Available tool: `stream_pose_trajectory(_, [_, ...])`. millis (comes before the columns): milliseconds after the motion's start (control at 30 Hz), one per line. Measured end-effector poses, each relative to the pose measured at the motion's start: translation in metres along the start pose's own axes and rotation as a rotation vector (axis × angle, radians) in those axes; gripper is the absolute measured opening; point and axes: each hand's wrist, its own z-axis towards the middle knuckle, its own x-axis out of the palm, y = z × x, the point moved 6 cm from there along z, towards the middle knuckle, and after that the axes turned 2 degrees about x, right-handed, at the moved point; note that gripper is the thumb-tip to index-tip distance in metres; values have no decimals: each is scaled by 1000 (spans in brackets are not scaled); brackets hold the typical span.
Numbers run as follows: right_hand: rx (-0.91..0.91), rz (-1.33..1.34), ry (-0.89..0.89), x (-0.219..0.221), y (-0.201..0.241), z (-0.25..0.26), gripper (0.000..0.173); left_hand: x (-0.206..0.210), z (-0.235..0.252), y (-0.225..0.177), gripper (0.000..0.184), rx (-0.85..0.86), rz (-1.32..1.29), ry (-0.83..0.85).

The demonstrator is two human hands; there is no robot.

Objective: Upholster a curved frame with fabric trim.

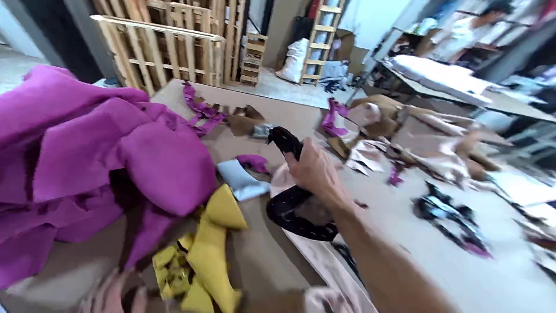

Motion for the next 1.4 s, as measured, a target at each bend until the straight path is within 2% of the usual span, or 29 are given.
stream_pose_trajectory(67, [104, 6, -32, -9, -52, -79, 44, -22, -25, -29, 59, 57, -223, -164])
stream_pose_trajectory(100, [166, 24, -42, -11, -75, -113, 46, -38, -35, -71, 62, 100, -353, -191])
stream_pose_trajectory(133, [229, 48, -51, -12, -93, -142, 45, -50, -49, -126, 67, 144, -511, -142])
stream_pose_trajectory(200, [317, 87, -20, -6, -117, -199, 46, -40, -94, -235, 81, 155, -832, 167])
stream_pose_trajectory(233, [344, 109, -5, -4, -124, -225, 48, -22, -116, -274, 87, 111, -913, 351])
stream_pose_trajectory(267, [355, 123, -1, -4, -132, -247, 48, -3, -135, -299, 80, 68, -943, 462])
stream_pose_trajectory(333, [371, 144, -16, -15, -160, -268, 49, 21, -162, -314, 49, 33, -1010, 460])
stream_pose_trajectory(400, [358, 175, 13, -35, -210, -275, 57, 21, -193, -314, 37, 45, -1148, 406])
stream_pose_trajectory(467, [296, 265, 51, -60, -265, -301, 63, 8, -234, -309, 36, -8, -1282, 360])
stream_pose_trajectory(500, [275, 352, 52, -78, -284, -321, 59, 0, -250, -310, 37, -57, -1346, 345])
stream_pose_trajectory(567, [264, 706, 90, -107, -305, -385, 50, -11, -284, -320, 37, -180, -1470, 332])
stream_pose_trajectory(633, [223, 1030, 232, -117, -306, -468, 54, -19, -323, -339, 36, -255, -1550, 326])
stream_pose_trajectory(733, [263, 1351, 267, -114, -291, -563, 58, -22, -382, -366, 40, -177, -1522, 267])
stream_pose_trajectory(800, [375, 1541, 192, -108, -303, -604, 46, -23, -426, -379, 43, -1, -1444, 245])
stream_pose_trajectory(833, [390, 1567, 185, -108, -320, -619, 41, -23, -447, -382, 46, 95, -1395, 271])
stream_pose_trajectory(900, [315, 1493, 226, -116, -365, -640, 35, -20, -482, -394, 59, 256, -1289, 425])
stream_pose_trajectory(967, [273, 1398, 272, -127, -409, -663, 32, -16, -520, -421, 72, 336, -1199, 533])
stream_pose_trajectory(1033, [338, 1366, 231, -141, -453, -684, 30, -5, -559, -465, 64, 311, -1142, 495])
stream_pose_trajectory(1133, [466, 1414, 156, -167, -507, -704, 41, 18, -603, -531, 58, 181, -1172, 456])
stream_pose_trajectory(1200, [529, 1436, 118, -182, -537, -702, 40, 28, -610, -571, 63, 195, -1192, 492])
stream_pose_trajectory(1267, [565, 1441, 63, -192, -566, -691, 39, 36, -607, -605, 59, 288, -1182, 494])
stream_pose_trajectory(1400, [548, 1340, -96, -203, -629, -651, 66, 62, -582, -659, 44, 504, -1032, 519])
